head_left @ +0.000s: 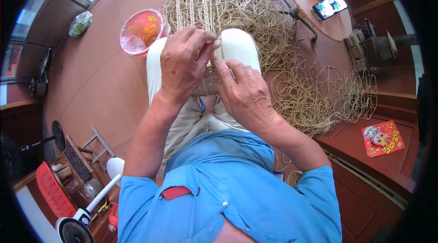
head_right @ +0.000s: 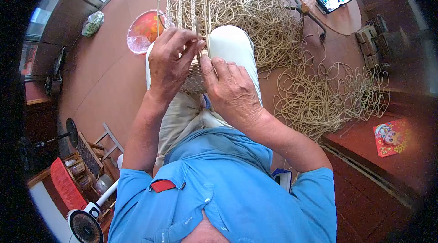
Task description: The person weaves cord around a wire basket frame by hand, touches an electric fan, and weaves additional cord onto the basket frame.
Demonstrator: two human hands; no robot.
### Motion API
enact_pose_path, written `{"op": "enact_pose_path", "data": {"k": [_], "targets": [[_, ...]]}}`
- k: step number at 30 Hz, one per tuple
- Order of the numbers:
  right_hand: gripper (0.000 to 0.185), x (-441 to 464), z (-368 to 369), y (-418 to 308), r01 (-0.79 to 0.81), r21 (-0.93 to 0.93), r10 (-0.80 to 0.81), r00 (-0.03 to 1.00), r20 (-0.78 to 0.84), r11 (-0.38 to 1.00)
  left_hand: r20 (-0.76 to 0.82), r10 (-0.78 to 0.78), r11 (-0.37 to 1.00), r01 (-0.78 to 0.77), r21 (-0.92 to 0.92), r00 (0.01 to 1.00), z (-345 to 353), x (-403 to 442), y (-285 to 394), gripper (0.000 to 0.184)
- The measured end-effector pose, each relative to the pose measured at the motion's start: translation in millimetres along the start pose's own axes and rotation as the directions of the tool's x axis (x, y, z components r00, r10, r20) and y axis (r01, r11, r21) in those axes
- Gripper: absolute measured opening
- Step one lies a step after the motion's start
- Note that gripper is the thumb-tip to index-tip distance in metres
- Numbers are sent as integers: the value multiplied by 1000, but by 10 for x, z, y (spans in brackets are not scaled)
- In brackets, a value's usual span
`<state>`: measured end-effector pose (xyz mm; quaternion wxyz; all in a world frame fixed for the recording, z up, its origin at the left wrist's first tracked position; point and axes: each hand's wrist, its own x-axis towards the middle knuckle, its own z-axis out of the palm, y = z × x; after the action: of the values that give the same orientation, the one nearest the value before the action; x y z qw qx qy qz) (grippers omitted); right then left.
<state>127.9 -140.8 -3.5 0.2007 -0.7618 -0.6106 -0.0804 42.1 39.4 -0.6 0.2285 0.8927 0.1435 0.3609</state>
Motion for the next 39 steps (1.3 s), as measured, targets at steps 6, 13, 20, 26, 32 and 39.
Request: {"op": "enact_pose_path", "data": {"k": [6, 13, 20, 26, 32, 39], "targets": [[50, 57, 43, 69, 15, 107, -13, 1000, -22, 994, 34, -57, 962, 46, 269, 998, -42, -310, 222, 65], [31, 78, 101, 96, -13, 143, 22, 998, -59, 990, 186, -301, 949, 273, 159, 935, 39, -217, 388, 83], [35, 71, 86, 108, -22, 189, 36, 997, -68, 982, 87, -297, 953, 301, -27, 951, 108, -257, 378, 64], [43, 89, 38, 45, -37, 218, 63, 992, -112, 975, 53, -293, 956, 292, 36, 955, -155, -438, 302, 56], [48, 190, 174, -69, 141, 122, -121, 980, -160, 982, -63, -273, 952, 279, 124, 960, -526, -557, 122, 36], [62, 148, 235, -228, 107, -8, -108, 994, -20, 994, 21, -582, 812, 583, -21, 813, -834, -227, -16, 24]]}}
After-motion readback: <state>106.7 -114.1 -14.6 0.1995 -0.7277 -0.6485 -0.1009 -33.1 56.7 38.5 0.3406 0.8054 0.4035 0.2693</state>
